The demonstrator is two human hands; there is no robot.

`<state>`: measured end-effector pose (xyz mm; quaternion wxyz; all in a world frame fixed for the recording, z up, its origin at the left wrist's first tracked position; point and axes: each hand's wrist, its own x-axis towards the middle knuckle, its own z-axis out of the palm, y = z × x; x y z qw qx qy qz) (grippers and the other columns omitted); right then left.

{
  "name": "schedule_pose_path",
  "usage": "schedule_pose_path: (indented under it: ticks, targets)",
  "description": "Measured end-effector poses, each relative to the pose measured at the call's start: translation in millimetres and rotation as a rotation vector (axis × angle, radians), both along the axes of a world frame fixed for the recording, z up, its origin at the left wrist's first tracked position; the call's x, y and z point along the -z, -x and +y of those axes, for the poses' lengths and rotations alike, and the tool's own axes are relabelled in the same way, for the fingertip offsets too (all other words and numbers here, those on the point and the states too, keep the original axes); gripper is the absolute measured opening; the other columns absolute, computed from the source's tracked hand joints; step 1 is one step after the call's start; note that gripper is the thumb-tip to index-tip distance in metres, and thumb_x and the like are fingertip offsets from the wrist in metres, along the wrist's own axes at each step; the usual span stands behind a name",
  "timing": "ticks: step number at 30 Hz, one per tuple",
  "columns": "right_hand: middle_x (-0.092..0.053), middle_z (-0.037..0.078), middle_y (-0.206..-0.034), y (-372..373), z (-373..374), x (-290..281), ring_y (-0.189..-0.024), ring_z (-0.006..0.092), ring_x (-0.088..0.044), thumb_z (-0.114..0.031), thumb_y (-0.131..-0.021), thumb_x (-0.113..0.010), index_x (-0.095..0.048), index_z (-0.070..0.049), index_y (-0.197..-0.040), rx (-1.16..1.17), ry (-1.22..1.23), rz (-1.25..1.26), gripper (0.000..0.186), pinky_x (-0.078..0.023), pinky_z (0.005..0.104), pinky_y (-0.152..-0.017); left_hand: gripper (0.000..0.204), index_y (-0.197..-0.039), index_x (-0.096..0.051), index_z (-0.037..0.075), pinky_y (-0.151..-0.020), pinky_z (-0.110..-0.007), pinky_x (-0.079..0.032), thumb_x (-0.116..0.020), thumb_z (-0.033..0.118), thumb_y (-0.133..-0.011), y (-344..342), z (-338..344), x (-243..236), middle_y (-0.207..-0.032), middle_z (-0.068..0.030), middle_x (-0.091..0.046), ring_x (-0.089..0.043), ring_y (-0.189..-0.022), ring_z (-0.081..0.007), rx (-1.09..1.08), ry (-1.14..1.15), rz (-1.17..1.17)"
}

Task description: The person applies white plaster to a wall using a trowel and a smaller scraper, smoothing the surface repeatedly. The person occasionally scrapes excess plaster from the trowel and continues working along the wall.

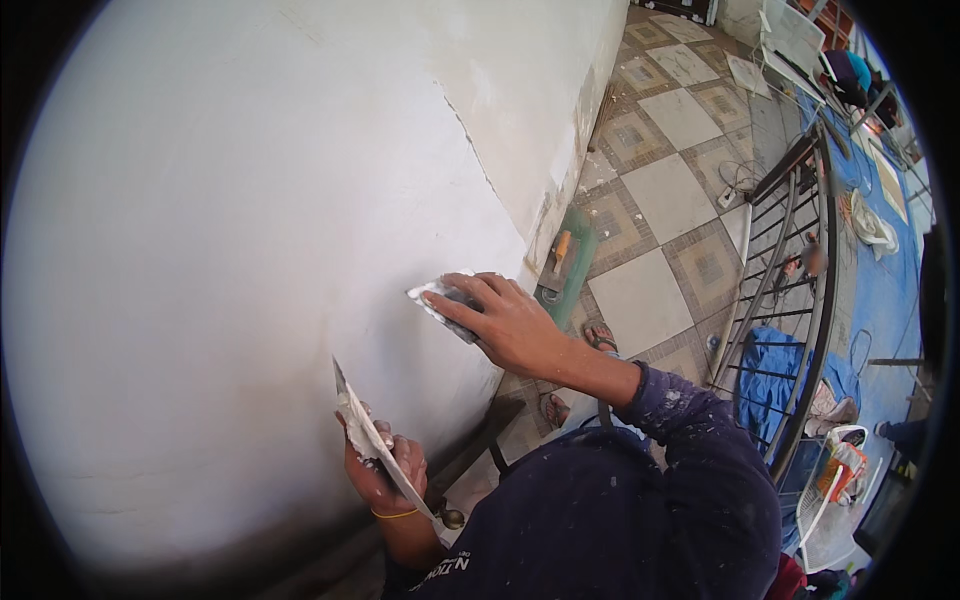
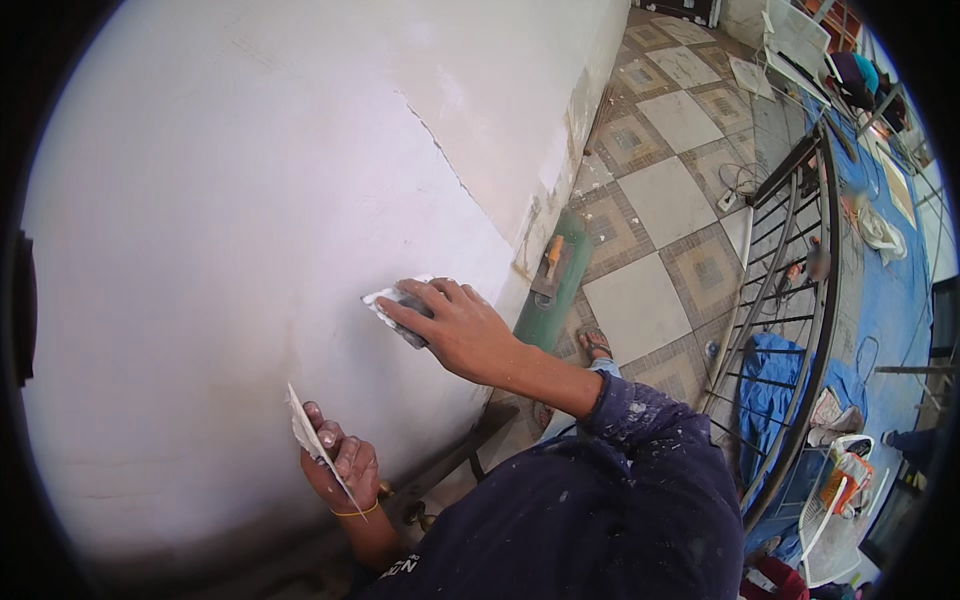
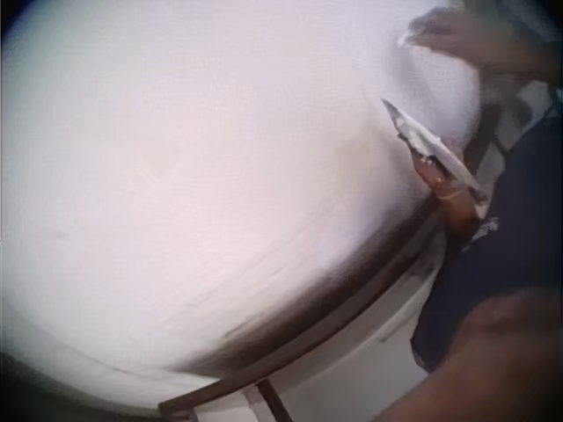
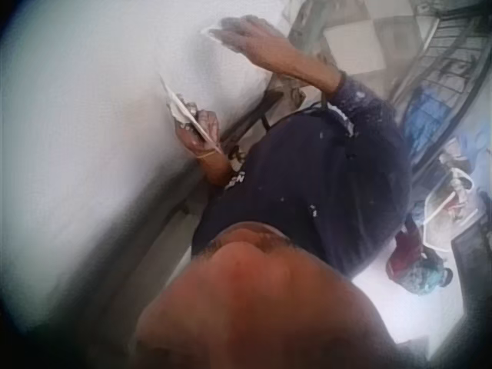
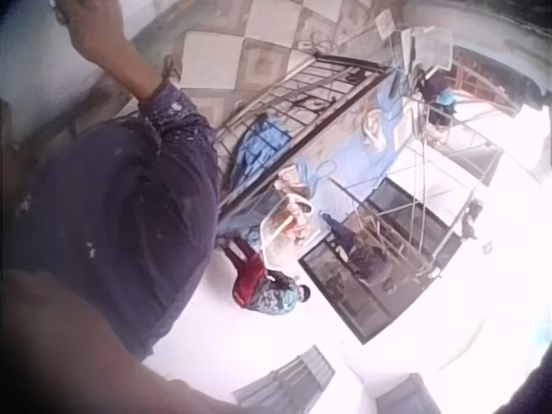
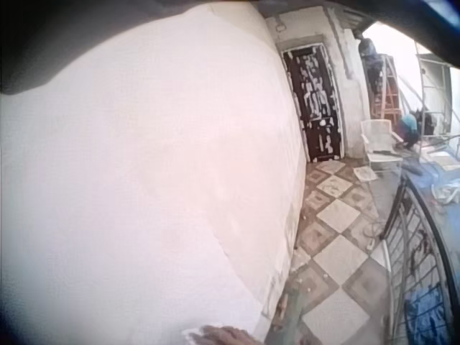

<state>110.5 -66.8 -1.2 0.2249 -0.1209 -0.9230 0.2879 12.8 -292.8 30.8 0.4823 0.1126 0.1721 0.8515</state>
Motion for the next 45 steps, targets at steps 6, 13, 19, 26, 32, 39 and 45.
schedule_pose_path:
  ticks: [6,13,19,26,32,39,45]
  targets:
    - [-0.039,0.020,-0.132,132,-19,-35,-0.118,0.0362,-0.042,-0.003,-0.081,-0.059,-0.030,0.001,-0.141,0.567,0.344,0.533,0.067,-0.031,0.0488,-0.099,0.033,-0.128,-0.040,-0.001,-0.037,-0.028,-0.051,-0.039,0.018,-0.100,-8,-31,3,-0.097,-0.0221,-0.064,-0.066,-0.061,-0.0305,-0.093,-0.057,-0.010]
    - [-0.042,0.022,-0.129,171,-7,145,-0.114,0.0387,-0.044,-0.011,-0.090,-0.051,-0.040,0.000,-0.133,0.944,0.999,0.232,0.046,-0.036,0.0494,-0.095,0.043,-0.128,-0.037,0.001,-0.041,-0.023,-0.054,-0.058,0.005,-0.091,-14,-37,7,-0.099,-0.0186,-0.064,-0.068,-0.066,-0.0265,-0.086,0.031,0.000]
    - [-0.046,0.021,-0.130,161,18,231,-0.118,0.0389,-0.046,-0.021,-0.094,-0.044,-0.042,-0.004,-0.134,1.109,1.387,0.030,0.043,-0.037,0.0528,-0.097,0.043,-0.127,-0.037,0.002,-0.041,-0.024,-0.054,-0.060,0.006,-0.090,-21,-31,11,-0.097,-0.0180,-0.064,-0.067,-0.066,-0.0270,-0.143,0.066,-0.034]
    - [-0.040,0.017,-0.130,160,-65,143,-0.119,0.0350,-0.039,0.002,-0.078,-0.054,-0.036,-0.001,-0.138,0.758,0.817,0.459,0.063,-0.025,0.0484,-0.104,0.041,-0.124,-0.037,0.001,-0.037,-0.028,-0.053,-0.059,0.007,-0.091,-9,-11,31,-0.092,-0.0197,-0.063,-0.066,-0.061,-0.0284,-0.090,0.102,0.081]
    - [-0.046,0.018,-0.131,175,25,420,-0.120,0.0376,-0.045,-0.023,-0.092,-0.048,-0.043,-0.005,-0.133,1.127,1.352,-0.041,0.044,-0.036,0.0526,-0.098,0.036,-0.123,-0.035,0.003,-0.036,-0.033,-0.053,-0.055,0.010,-0.094,-6,-9,65,-0.088,-0.0180,-0.062,-0.066,-0.060,-0.0292,-0.039,0.189,0.031]
    - [-0.048,0.012,-0.131,72,68,498,-0.107,0.0234,-0.050,-0.026,-0.095,-0.049,-0.031,-0.013,-0.146,0.900,1.777,0.119,0.056,-0.053,0.0404,-0.076,0.041,-0.117,-0.052,0.007,-0.032,-0.028,-0.044,-0.030,0.039,-0.103,-9,11,78,-0.072,-0.0145,-0.064,-0.056,-0.037,-0.0251,-0.245,0.636,0.144]
    - [-0.056,0.009,-0.127,-48,101,212,-0.114,0.0224,-0.052,-0.005,-0.089,-0.049,-0.054,-0.010,-0.132,0.188,0.999,0.243,0.044,-0.039,0.0322,-0.099,0.039,-0.126,-0.051,0.004,-0.094,-0.038,-0.047,-0.038,0.032,-0.103,4,72,35,-0.121,-0.0076,-0.059,-0.058,-0.109,-0.0201,-0.244,0.690,0.233]
